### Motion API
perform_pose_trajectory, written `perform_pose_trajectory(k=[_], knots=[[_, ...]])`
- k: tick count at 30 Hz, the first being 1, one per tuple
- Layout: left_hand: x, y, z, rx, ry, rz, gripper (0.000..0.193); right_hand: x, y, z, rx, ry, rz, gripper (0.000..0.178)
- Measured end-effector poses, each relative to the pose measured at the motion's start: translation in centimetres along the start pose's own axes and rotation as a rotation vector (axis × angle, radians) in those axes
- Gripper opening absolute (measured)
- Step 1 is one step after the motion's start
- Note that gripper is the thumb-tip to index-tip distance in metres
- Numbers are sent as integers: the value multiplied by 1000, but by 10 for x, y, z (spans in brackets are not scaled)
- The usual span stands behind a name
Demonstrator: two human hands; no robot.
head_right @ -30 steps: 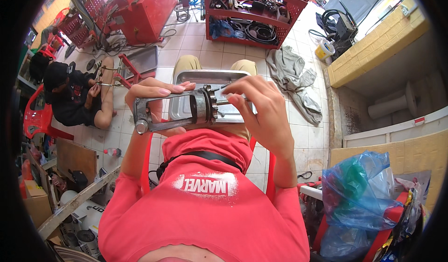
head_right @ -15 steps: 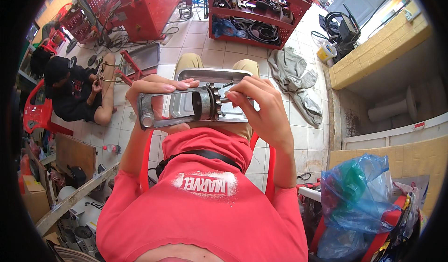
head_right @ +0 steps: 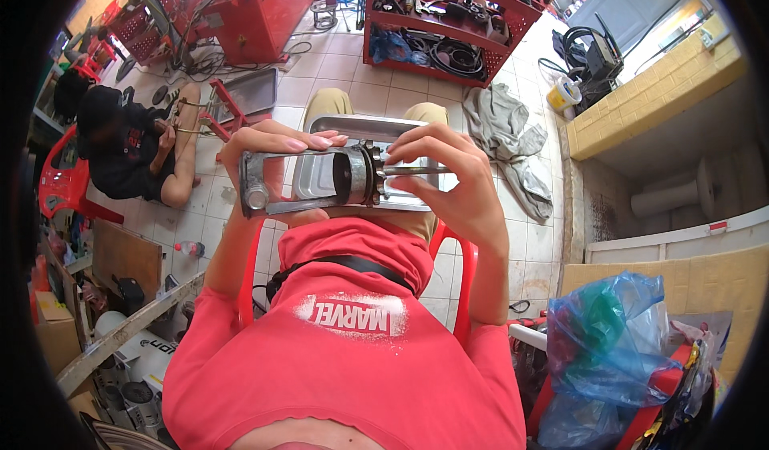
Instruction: The person assembles a mechanical component by hand, inserting a small metal pin into a cylindrical housing and then attaching a larger circular part. They manipulate the assembly to check the fit and alignment of the parts.
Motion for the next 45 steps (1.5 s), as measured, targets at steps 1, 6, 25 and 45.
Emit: perform_pose_trajectory(k=[1,6,25,45], knots=[[0,-1,0,-2,-7,-1,73,-1,0,0,23,1,-10,13],[0,-4,3,-67,-124,19,70,-12,6,1,45,74,-33,23],[12,11,2,39,-600,-199,52,-16,26,0,-68,200,-290,33],[14,17,3,145,-540,-374,55,-5,6,-5,-198,-17,-58,17]])
Point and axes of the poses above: each hand's wrist, its own z-axis away from the middle knuckle, its own y-axis out of the palm, x = y × z, the point moved 2 cm from there along -z, towards the middle knuckle
